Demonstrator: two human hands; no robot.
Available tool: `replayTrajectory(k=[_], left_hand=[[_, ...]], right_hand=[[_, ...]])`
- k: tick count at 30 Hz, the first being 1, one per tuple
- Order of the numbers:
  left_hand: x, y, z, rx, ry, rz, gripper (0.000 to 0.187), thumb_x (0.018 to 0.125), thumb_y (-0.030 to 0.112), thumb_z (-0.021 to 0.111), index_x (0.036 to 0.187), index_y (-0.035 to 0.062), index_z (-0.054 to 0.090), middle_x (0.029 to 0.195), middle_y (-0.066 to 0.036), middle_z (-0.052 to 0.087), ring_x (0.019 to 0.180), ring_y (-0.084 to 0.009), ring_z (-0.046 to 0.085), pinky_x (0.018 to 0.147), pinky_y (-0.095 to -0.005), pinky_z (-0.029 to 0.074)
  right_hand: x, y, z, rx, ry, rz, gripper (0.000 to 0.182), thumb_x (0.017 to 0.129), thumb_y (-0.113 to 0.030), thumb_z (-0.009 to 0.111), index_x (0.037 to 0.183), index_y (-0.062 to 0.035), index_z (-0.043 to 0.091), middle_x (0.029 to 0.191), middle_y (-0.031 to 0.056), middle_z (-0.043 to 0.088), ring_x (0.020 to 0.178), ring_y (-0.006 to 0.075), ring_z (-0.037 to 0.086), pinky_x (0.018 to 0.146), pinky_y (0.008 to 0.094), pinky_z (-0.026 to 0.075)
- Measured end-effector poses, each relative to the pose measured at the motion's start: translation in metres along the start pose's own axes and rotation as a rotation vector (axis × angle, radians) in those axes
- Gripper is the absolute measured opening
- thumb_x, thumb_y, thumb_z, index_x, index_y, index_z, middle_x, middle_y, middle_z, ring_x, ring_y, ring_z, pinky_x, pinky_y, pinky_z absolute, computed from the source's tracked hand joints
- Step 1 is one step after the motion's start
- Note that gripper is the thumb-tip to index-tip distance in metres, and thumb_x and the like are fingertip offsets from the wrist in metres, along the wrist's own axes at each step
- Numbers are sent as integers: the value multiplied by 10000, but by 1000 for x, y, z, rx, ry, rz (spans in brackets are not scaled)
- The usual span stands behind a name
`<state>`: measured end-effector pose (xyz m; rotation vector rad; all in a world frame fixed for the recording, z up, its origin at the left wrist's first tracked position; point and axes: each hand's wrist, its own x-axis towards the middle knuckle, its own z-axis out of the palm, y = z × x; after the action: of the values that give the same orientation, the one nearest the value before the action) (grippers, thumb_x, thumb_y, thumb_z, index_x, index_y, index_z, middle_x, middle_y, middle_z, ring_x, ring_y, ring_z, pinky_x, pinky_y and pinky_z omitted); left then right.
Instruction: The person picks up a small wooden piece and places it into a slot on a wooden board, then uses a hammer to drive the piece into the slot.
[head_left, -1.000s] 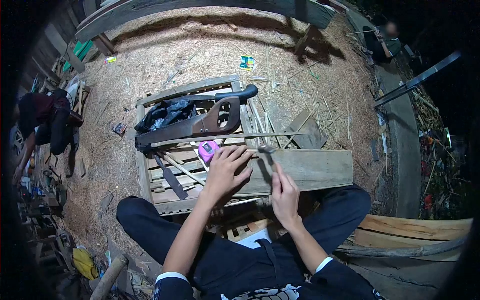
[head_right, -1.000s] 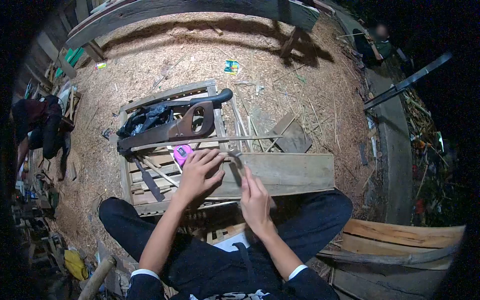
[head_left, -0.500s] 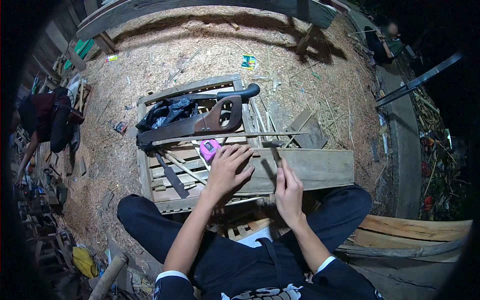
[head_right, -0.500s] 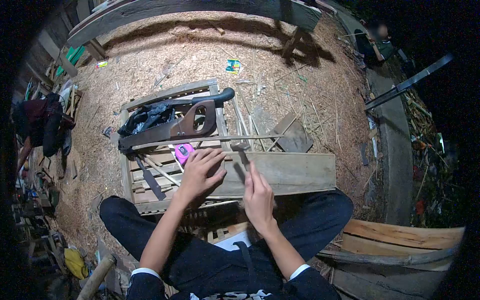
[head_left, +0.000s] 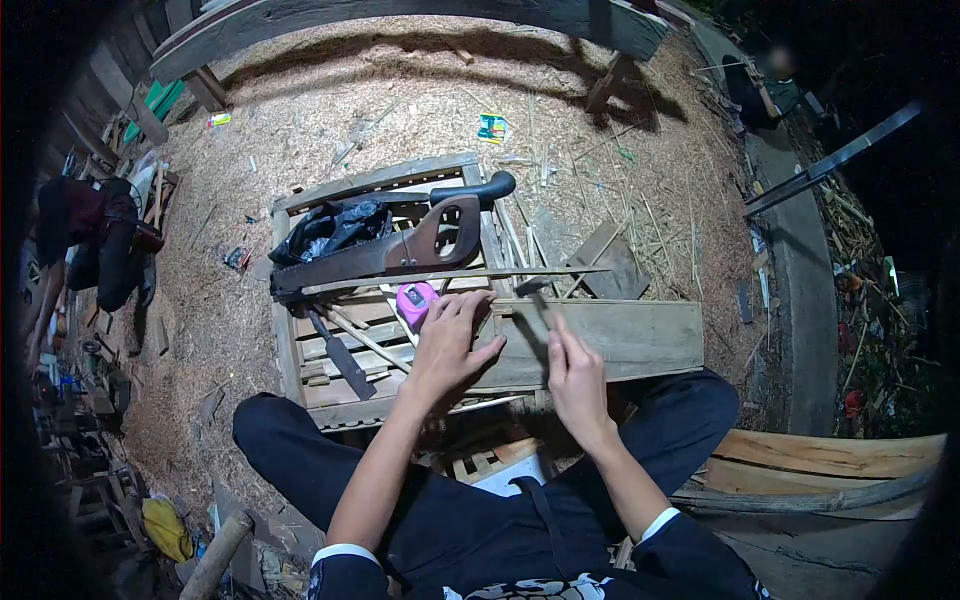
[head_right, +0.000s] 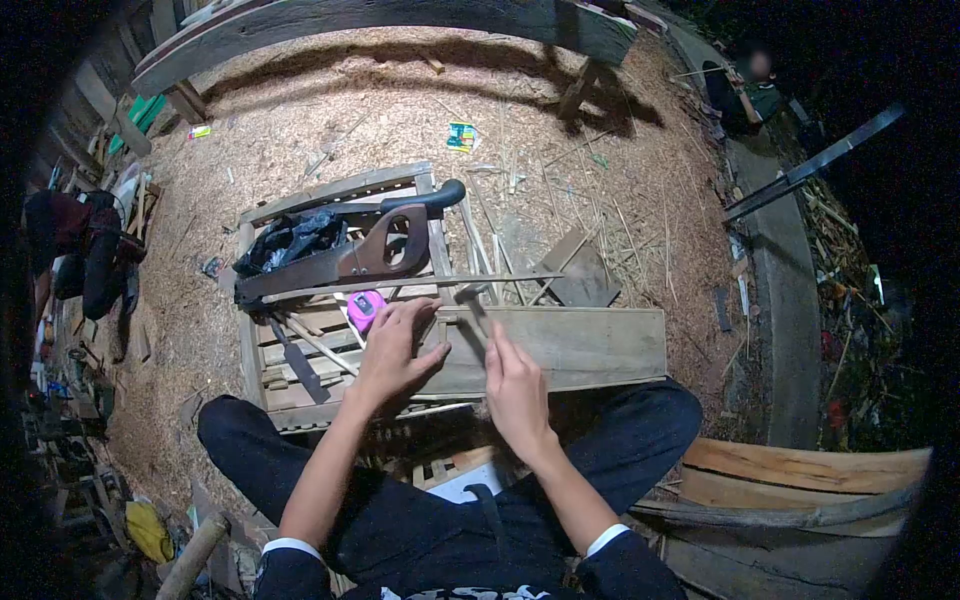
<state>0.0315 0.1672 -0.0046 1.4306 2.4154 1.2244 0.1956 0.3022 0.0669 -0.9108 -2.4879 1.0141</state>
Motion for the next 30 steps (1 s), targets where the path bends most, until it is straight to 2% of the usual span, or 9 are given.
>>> replayTrajectory(k=[4,6,11,13,16,20,22,26,30], left_hand=[[2,-2,0,22,15,12,747,834,337,851,1437,42,524,1312,-183,676,1229,-385,602,1098,-474,440],[0,0,0,10,11,21,763,823,312,847,1447,37,504,1324,-188,669,1230,-390,599,1098,-474,441],[-1,-4,-1,35,14,58,834,777,220,796,1499,45,416,1367,-167,662,1235,-404,594,1128,-493,410],[-3,-4,1,30,-18,49,885,756,204,783,1520,49,366,1386,-137,668,1242,-400,589,1146,-492,393],[-3,-7,2,27,-21,71,890,756,201,780,1522,50,354,1407,-119,667,1228,-396,591,1147,-482,390],[-3,-5,2,48,-27,59,858,770,204,773,1510,48,367,1412,-126,666,1237,-399,596,1138,-485,390],[-4,-5,3,27,-30,48,847,773,204,773,1505,50,375,1399,-134,671,1250,-393,593,1139,-483,390],[-4,-7,3,15,-4,57,819,770,199,772,1484,55,400,1367,-156,683,1224,-400,607,1143,-478,385],[-5,-5,4,-5,-11,42,812,765,195,776,1475,56,407,1364,-164,677,1226,-403,602,1140,-480,388]], right_hand=[[10,-4,-8,-113,-156,47,353,1095,-160,565,1371,43,650,1156,337,704,1064,459,721,878,469,558],[2,-1,-1,58,57,-64,357,1100,-168,559,1372,47,647,1171,333,706,1064,463,721,879,475,557],[13,-5,-10,-100,-198,83,368,1101,-181,566,1359,69,647,1182,324,717,1061,460,725,878,474,557],[3,-2,-1,56,81,-66,361,1096,-183,574,1338,70,659,1125,335,717,1027,470,723,846,479,558],[8,5,-4,-88,-115,29,357,1090,-187,580,1323,69,667,1038,354,703,977,497,709,815,498,555],[7,-4,-7,92,104,-100,351,1086,-186,582,1322,58,670,968,364,681,936,520,690,791,516,549],[10,-9,-16,-163,-184,45,344,1086,-190,581,1329,34,675,987,358,688,946,520,689,800,522,552],[17,2,-12,-69,23,-126,313,1083,-224,567,1308,-43,688,899,288,718,847,527,686,751,585,533],[11,2,-13,-202,-179,1,343,1083,-228,564,1340,-29,674,955,305,719,878,522,692,768,580,537]])
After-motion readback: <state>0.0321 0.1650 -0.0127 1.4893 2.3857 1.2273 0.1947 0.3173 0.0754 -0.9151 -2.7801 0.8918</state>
